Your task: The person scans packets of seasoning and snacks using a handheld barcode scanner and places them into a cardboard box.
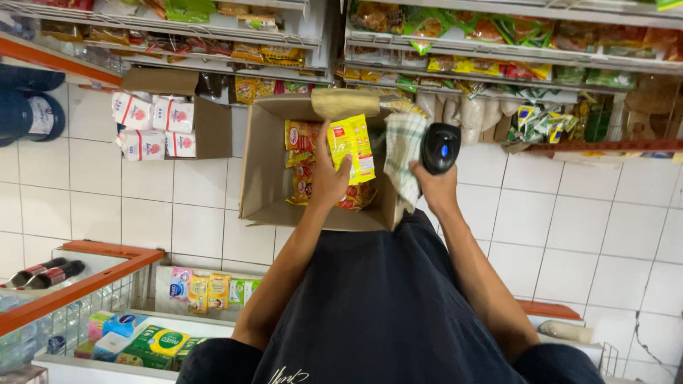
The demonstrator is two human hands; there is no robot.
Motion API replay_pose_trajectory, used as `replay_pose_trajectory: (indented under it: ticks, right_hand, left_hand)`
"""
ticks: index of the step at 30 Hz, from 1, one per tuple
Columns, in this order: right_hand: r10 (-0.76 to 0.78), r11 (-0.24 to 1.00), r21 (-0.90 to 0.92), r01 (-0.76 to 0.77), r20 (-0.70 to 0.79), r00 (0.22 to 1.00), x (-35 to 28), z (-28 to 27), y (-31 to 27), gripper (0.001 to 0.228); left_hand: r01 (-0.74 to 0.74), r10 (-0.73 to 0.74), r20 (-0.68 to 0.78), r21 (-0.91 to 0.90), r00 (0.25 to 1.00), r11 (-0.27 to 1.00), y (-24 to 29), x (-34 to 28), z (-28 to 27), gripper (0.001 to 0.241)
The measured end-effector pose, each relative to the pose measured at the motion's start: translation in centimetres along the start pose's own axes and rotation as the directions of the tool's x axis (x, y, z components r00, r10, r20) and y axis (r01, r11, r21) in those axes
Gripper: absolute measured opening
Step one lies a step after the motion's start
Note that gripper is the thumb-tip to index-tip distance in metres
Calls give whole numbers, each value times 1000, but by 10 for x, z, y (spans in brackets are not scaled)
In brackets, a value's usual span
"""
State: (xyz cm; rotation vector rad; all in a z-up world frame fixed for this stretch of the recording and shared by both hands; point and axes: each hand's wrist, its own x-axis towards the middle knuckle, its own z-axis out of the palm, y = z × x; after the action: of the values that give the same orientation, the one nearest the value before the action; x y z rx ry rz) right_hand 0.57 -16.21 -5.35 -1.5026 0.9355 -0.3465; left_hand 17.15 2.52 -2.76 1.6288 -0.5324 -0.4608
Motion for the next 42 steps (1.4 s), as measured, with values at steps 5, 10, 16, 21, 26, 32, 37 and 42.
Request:
replay_pose_trajectory:
  ticks: [5,10,16,21,26,32,37,42]
  right_hand:
    - [-126,985,-91,146,201,971,-9,24,-44,27]
    - [-99,994,51,98,31,995,13,41,-79,25]
    - [-301,935,-94,341,297,906,13,48,-90,26]
    - [-318,909,-143,392,372,872,9,50,-93,29]
    - [-322,905,-177,387,308,895,5,47,-100,33]
    - [-345,863,-128,489,557,755,6,24,-89,44]
    - [-220,940,-179,291,334,916,21,0,-62,41]
    - [-156,970,-151,188,197,968,40,-39,-44,30]
  left_hand:
    - [-339,335,49,132,941,931,32,10,28,114]
    - [130,-137,228,45,964,991,42,4,27,86]
    - [82,-38,184,-238,982,968,12,24,16,70]
    - [130,-101,127,-247,987,960,-6,14,9,71]
    - [181,-125,168,-376,978,909,-21,-6,27,64]
    - [273,-249,120,-557,961,784,-35,-2,33,47]
    - [393,-377,204,-747,903,537,-31,2,6,39]
    - [415,-383,276,-840,882,350,-34,0,-14,39]
